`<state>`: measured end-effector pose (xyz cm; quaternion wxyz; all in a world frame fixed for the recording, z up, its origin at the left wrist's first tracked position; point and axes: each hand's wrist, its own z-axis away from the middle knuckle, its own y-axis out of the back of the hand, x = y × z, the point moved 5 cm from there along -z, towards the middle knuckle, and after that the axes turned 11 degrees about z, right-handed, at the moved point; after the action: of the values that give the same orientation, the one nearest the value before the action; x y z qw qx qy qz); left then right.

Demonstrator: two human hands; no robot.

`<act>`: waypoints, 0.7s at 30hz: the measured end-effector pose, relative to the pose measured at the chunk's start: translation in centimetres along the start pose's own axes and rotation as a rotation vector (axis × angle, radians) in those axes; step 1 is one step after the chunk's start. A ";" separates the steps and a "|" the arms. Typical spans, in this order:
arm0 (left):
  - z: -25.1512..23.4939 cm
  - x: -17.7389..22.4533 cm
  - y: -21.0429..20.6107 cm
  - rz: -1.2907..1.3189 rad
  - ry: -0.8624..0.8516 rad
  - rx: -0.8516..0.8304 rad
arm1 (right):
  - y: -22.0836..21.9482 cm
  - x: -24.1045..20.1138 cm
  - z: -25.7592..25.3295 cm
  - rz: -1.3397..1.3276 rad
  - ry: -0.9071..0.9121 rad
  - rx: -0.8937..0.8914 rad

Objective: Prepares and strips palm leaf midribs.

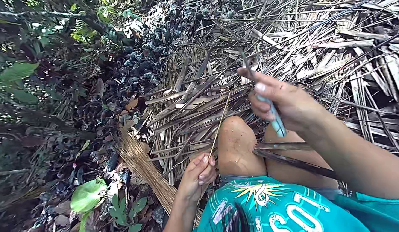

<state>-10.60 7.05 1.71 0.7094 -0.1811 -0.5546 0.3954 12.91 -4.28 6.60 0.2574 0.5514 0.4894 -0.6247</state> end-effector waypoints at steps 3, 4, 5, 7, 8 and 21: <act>-0.3 -0.1 -0.5 0.122 0.041 -0.054 | -4.8 3.0 2.7 0.054 -0.194 -0.253; -0.3 -0.2 -0.7 0.157 0.060 -0.074 | -6.5 4.3 3.4 0.066 -0.260 -0.384; -0.3 -0.3 -0.8 0.195 0.083 -0.093 | -7.7 5.2 3.7 0.054 -0.299 -0.476; -0.2 -0.4 -0.6 0.246 0.146 -0.139 | -7.8 5.8 3.3 0.050 -0.327 -0.484; -0.1 -0.3 -0.3 0.234 0.168 -0.149 | -6.8 5.3 2.8 0.059 -0.321 -0.407; 7.2 5.7 4.1 -1.881 -0.237 0.247 | 5.7 5.7 9.2 1.274 -0.230 -0.174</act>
<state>-18.40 12.62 4.79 0.6900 0.4562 -0.4956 -0.2650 12.31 -13.49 -1.37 0.6716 0.6404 0.0846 -0.3630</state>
